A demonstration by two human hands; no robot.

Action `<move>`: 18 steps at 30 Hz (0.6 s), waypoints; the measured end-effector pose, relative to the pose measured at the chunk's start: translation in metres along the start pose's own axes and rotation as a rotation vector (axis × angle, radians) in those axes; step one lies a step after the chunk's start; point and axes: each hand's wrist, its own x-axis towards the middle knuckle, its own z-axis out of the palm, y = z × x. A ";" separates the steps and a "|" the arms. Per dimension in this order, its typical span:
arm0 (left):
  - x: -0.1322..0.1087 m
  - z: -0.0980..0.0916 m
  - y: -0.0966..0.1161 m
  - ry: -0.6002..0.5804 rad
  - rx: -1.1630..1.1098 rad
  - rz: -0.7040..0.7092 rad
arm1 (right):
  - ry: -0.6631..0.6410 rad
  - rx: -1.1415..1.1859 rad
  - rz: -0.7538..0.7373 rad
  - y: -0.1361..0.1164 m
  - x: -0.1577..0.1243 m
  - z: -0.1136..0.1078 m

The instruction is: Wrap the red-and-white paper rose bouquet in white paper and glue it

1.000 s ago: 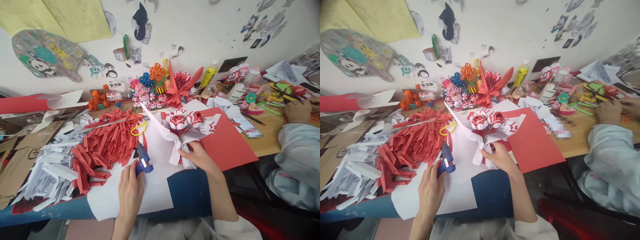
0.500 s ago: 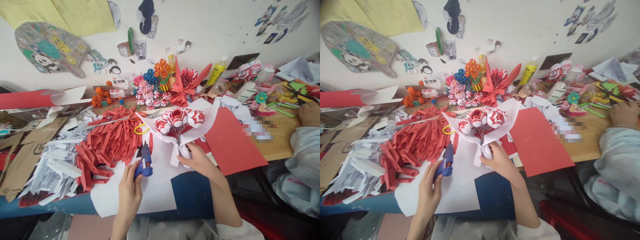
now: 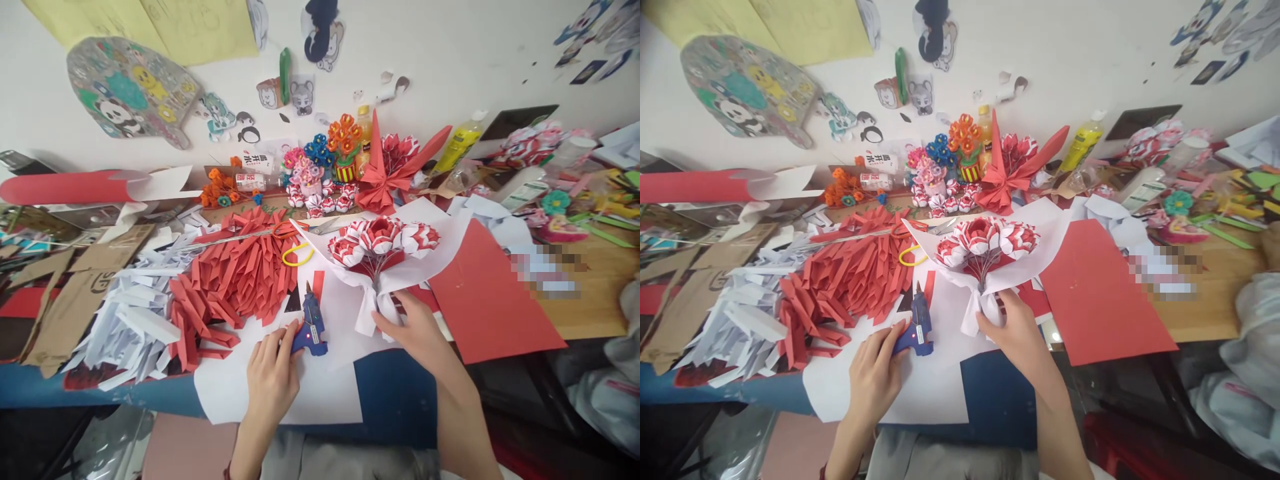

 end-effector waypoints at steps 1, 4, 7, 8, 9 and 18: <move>-0.001 0.000 0.001 0.003 -0.007 -0.003 | 0.033 -0.008 0.002 0.000 -0.003 0.000; -0.004 0.002 0.004 -0.002 -0.037 -0.021 | 0.162 -0.051 0.008 0.004 -0.012 0.001; -0.007 0.003 0.006 -0.011 -0.066 -0.046 | 0.224 -0.064 0.010 0.009 -0.020 0.004; -0.007 0.003 0.006 -0.009 -0.074 -0.051 | 0.231 -0.057 0.010 0.011 -0.022 0.004; -0.008 0.004 0.006 -0.006 -0.079 -0.051 | 0.235 -0.044 0.012 0.012 -0.022 0.005; -0.009 0.005 0.013 0.025 -0.089 -0.033 | 0.261 0.083 -0.062 0.020 0.000 0.000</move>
